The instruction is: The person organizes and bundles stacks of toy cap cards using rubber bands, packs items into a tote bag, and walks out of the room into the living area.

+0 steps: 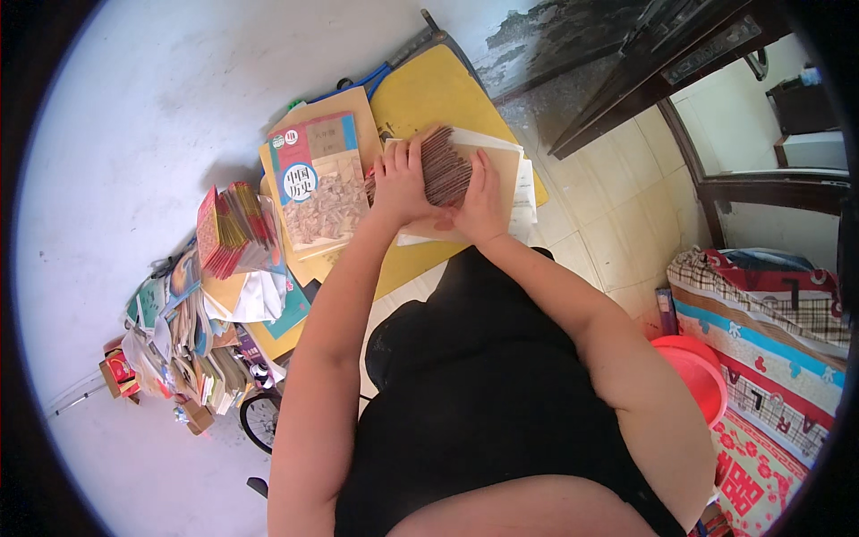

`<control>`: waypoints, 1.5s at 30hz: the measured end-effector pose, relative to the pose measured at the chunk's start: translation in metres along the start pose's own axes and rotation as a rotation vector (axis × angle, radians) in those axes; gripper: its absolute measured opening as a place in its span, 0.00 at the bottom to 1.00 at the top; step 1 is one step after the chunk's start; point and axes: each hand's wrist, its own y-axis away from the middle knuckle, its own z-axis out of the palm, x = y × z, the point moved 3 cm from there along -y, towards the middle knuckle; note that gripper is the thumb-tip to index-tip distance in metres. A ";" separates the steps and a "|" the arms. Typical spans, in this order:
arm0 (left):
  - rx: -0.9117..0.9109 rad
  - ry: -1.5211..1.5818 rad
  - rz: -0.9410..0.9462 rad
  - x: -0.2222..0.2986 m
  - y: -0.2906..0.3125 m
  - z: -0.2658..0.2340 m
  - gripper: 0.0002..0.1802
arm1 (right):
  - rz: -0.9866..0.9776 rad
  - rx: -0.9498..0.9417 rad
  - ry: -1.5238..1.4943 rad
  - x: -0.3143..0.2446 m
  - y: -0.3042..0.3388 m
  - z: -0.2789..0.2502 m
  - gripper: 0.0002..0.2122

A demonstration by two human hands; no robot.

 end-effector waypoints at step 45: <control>0.080 -0.084 -0.131 0.023 -0.004 0.004 0.68 | 0.019 -0.325 -0.148 0.011 -0.018 -0.030 0.32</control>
